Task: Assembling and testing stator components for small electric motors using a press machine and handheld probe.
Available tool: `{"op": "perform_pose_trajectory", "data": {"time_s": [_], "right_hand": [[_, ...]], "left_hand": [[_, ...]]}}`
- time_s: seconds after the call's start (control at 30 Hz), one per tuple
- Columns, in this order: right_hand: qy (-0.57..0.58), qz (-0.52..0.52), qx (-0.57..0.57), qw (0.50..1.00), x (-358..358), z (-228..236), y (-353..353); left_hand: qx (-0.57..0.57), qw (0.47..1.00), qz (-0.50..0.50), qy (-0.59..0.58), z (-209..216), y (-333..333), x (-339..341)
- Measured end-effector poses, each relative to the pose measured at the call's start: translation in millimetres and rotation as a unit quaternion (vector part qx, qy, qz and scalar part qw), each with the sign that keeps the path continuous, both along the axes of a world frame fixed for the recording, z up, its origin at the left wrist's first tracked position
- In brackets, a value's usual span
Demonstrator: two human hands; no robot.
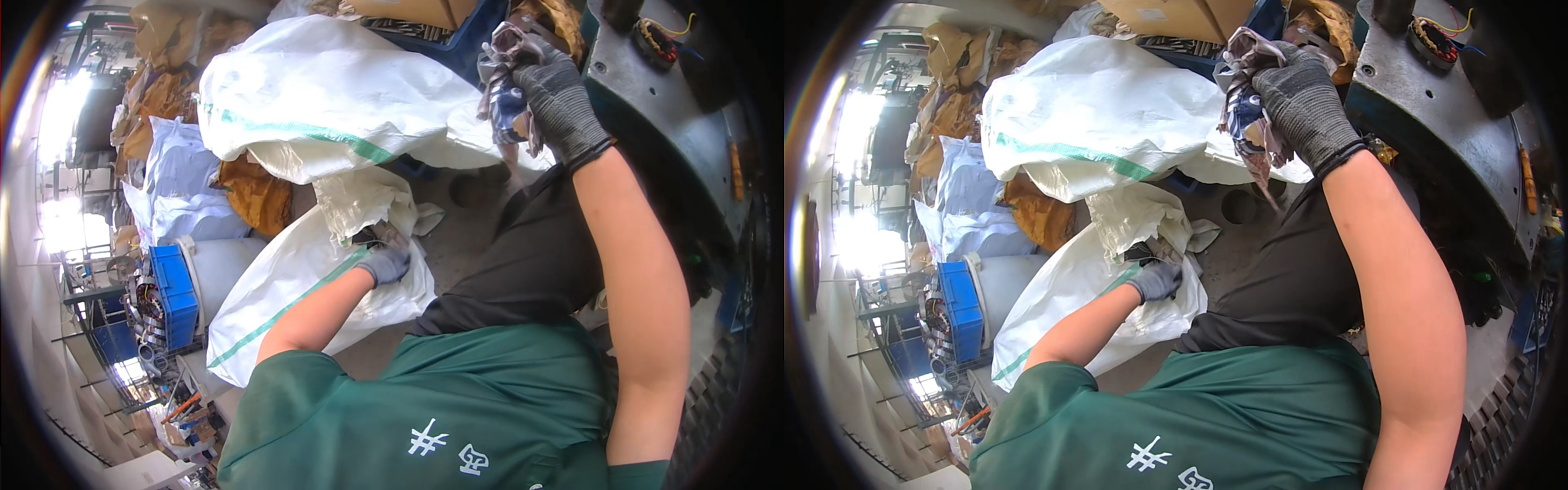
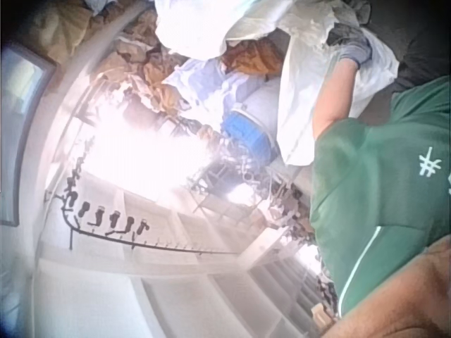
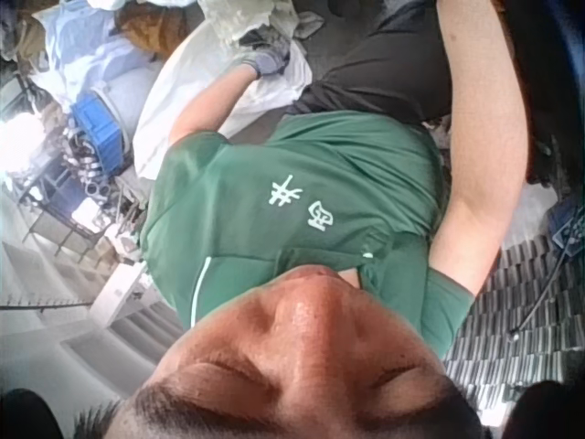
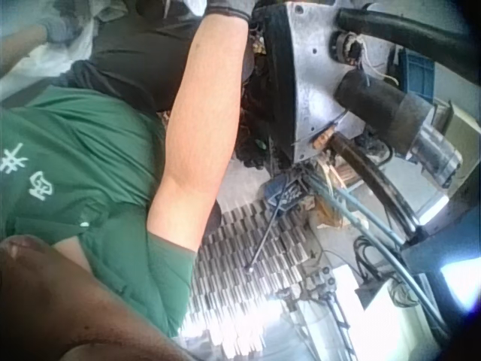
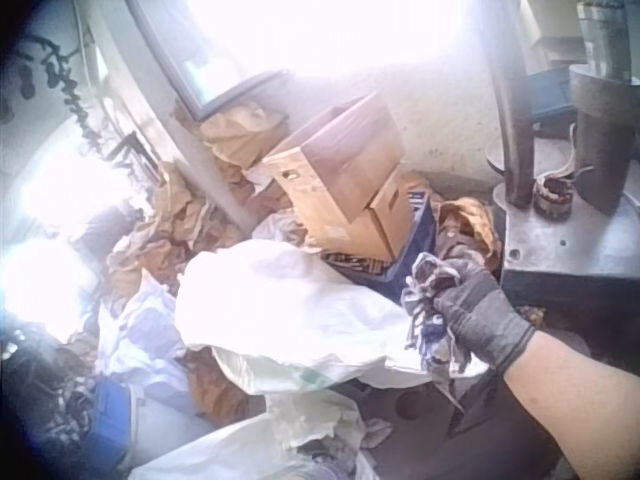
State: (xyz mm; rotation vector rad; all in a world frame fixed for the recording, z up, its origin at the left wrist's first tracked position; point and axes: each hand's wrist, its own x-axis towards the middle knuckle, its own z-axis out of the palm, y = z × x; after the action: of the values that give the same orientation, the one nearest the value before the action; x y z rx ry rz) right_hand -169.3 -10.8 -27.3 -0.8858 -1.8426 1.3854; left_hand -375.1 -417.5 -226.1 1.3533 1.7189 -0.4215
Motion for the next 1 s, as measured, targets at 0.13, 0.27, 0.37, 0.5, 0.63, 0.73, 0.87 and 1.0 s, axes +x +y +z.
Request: {"op": "perform_pose_trajectory", "data": {"time_s": [0.13, 0.27, 0.37, 0.5, 0.63, 0.73, 0.87, 1.0], "right_hand": [[0.032, -0.010, -0.027, 0.999, -3.1, -0.7, -2.5], [0.050, 0.007, -0.017, 0.999, -2.9, -5.9, -2.9], [-0.007, 0.036, 0.089, 0.995, -3.0, -7.6, 1.5], [-0.038, 0.026, 0.049, 0.998, 3.6, -8.6, 0.2], [-0.051, 0.018, 0.053, 0.997, 3.8, -8.6, 1.3], [-0.050, 0.023, 0.032, 0.998, 4.5, -7.7, 1.2], [-0.051, 0.027, 0.014, 0.998, 6.7, -2.3, -3.8], [-0.054, 0.024, -0.004, 0.998, 5.9, 4.8, -7.2]], "left_hand": [[-0.045, 0.991, -0.128, 0.010, -37.0, -110.3, -36.1], [0.007, 0.976, -0.218, 0.004, -34.1, -141.3, -39.5], [-0.075, 0.981, -0.050, 0.171, -24.7, -133.7, -7.9], [0.007, 0.962, -0.098, 0.254, -38.2, -134.5, 26.1], [0.035, 0.951, -0.150, 0.270, -58.2, -135.9, 18.6], [0.033, 0.931, -0.214, 0.294, -46.4, -122.9, 13.2], [0.006, 0.954, -0.159, 0.253, -10.1, -93.4, 8.7], [-0.075, 0.953, -0.150, 0.251, 4.8, -73.4, -15.3]]}}
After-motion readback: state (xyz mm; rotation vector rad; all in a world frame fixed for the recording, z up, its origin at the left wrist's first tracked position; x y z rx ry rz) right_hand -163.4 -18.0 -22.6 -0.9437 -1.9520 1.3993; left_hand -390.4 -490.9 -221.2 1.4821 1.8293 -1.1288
